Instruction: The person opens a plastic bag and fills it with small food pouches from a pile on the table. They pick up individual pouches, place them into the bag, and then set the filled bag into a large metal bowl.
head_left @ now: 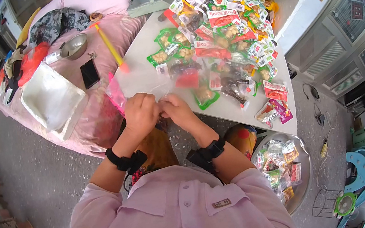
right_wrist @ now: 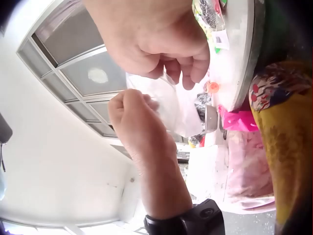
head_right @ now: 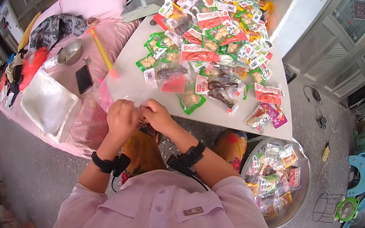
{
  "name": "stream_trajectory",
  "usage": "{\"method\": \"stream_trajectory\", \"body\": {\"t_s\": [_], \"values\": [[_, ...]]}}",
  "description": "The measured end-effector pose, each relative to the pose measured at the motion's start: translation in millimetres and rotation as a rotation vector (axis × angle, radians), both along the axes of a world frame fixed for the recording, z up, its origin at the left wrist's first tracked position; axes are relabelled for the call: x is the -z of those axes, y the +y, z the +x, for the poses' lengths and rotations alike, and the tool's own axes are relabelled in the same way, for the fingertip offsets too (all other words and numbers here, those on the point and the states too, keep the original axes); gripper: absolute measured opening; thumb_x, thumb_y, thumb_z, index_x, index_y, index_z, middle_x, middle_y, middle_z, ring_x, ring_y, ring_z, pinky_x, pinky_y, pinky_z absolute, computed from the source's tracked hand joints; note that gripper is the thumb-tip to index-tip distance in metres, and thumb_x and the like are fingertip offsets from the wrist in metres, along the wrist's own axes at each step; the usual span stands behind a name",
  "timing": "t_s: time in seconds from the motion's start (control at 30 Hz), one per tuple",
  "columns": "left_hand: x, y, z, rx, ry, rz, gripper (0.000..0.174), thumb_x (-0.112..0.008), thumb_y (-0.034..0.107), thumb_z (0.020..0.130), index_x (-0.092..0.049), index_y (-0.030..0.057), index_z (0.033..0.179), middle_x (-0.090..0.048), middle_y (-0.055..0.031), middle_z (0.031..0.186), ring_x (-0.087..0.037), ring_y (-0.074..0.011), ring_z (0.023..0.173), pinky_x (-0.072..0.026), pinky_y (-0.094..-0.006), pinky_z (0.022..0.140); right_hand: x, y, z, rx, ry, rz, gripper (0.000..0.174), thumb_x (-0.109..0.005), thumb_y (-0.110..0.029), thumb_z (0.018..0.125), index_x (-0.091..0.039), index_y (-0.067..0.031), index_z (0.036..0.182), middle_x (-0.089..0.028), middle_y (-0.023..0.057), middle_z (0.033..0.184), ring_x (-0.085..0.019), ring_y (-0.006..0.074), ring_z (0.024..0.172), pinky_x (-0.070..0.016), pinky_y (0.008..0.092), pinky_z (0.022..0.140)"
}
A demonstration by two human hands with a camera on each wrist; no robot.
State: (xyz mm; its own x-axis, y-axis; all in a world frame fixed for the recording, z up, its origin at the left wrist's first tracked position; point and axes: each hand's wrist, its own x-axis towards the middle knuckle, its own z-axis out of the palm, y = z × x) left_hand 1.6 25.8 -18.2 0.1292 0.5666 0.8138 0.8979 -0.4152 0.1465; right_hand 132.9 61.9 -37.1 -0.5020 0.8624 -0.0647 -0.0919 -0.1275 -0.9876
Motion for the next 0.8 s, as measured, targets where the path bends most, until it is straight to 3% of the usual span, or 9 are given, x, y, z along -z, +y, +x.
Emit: {"method": "stream_trajectory", "body": {"t_s": [0.03,0.13,0.2,0.27,0.37,0.47,0.57,0.67,0.8], "values": [[13.6,9.5,-0.4,0.001,0.014,-0.044,0.015,-0.055,0.005,0.060,-0.048,0.0041,0.073,-0.050,-0.0107,0.067,-0.050,-0.0278,0.058,-0.0404,-0.0371,0.050,4.3,7.5,4.8,-0.019,-0.096,-0.008,0.010,-0.050,-0.009,0.079,-0.050,-0.0008,0.084,-0.054,0.0055,0.074,-0.051,0.0099,0.067,-0.0426,0.0233,0.060],[48.9,30.8,1.4,-0.033,0.025,-0.215,0.007,-0.051,0.006,0.065,-0.046,0.0051,0.070,-0.051,-0.0121,0.067,-0.052,-0.0289,0.059,-0.0419,-0.0391,0.052,23.1,42.6,32.7,0.141,-0.392,0.553,0.015,-0.051,-0.011,0.076,-0.050,0.0003,0.087,-0.055,0.0120,0.075,-0.054,0.0192,0.066,-0.0431,0.0299,0.062],[68.0,40.0,5.8,-0.046,-0.067,-0.374,0.006,-0.050,0.007,0.069,-0.046,0.0041,0.072,-0.050,-0.0138,0.067,-0.052,-0.0315,0.064,-0.0423,-0.0409,0.055,35.9,76.7,54.1,0.420,-0.603,0.845,0.018,-0.049,-0.012,0.075,-0.050,0.0005,0.088,-0.054,0.0175,0.078,-0.054,0.0301,0.069,-0.0422,0.0362,0.065],[71.4,44.6,10.7,-0.061,-0.138,-0.493,0.006,-0.048,0.009,0.072,-0.046,0.0037,0.074,-0.051,-0.0148,0.069,-0.052,-0.0331,0.067,-0.0427,-0.0420,0.059,21.9,95.4,69.4,0.602,-0.586,0.784,0.017,-0.048,-0.013,0.074,-0.049,0.0012,0.085,-0.055,0.0200,0.078,-0.053,0.0362,0.073,-0.0411,0.0397,0.066],[69.2,44.9,15.8,-0.081,-0.195,-0.581,0.007,-0.046,0.011,0.074,-0.046,0.0042,0.078,-0.053,-0.0149,0.075,-0.053,-0.0333,0.071,-0.0432,-0.0420,0.062,27.6,133.6,85.6,0.605,-0.795,0.771,0.021,-0.051,-0.014,0.072,-0.050,0.0020,0.085,-0.055,0.0209,0.077,-0.054,0.0355,0.074,-0.0416,0.0391,0.066],[70.7,43.0,13.9,-0.070,-0.222,-0.560,0.007,-0.046,0.011,0.074,-0.047,0.0048,0.077,-0.054,-0.0145,0.076,-0.053,-0.0333,0.072,-0.0434,-0.0417,0.062,38.2,160.5,83.7,0.526,-0.830,0.661,0.025,-0.053,-0.016,0.069,-0.051,0.0035,0.085,-0.055,0.0220,0.077,-0.054,0.0359,0.073,-0.0417,0.0396,0.065],[78.2,46.9,15.1,-0.067,-0.251,-0.500,0.005,-0.045,0.009,0.071,-0.046,0.0042,0.071,-0.053,-0.0157,0.072,-0.053,-0.0344,0.068,-0.0431,-0.0426,0.061,34.9,159.8,67.3,0.543,-0.664,0.741,0.027,-0.057,-0.017,0.067,-0.052,0.0045,0.082,-0.056,0.0176,0.075,-0.056,0.0285,0.064,-0.0428,0.0369,0.058],[85.0,50.2,14.6,-0.081,-0.252,-0.506,0.006,-0.045,0.009,0.071,-0.046,0.0038,0.071,-0.053,-0.0161,0.071,-0.053,-0.0345,0.068,-0.0429,-0.0430,0.061,38.5,164.2,59.6,0.464,-0.497,0.209,0.025,-0.059,-0.017,0.067,-0.053,0.0035,0.079,-0.057,0.0119,0.073,-0.055,0.0191,0.055,-0.0423,0.0313,0.049],[83.1,49.6,14.1,-0.061,-0.244,-0.492,0.006,-0.046,0.010,0.071,-0.046,0.0037,0.071,-0.052,-0.0165,0.070,-0.052,-0.0349,0.067,-0.0425,-0.0439,0.060,34.4,151.4,57.0,0.334,-0.200,-0.036,0.020,-0.060,-0.015,0.069,-0.053,0.0014,0.078,-0.054,0.0077,0.072,-0.051,0.0137,0.051,-0.0409,0.0234,0.044]]}}
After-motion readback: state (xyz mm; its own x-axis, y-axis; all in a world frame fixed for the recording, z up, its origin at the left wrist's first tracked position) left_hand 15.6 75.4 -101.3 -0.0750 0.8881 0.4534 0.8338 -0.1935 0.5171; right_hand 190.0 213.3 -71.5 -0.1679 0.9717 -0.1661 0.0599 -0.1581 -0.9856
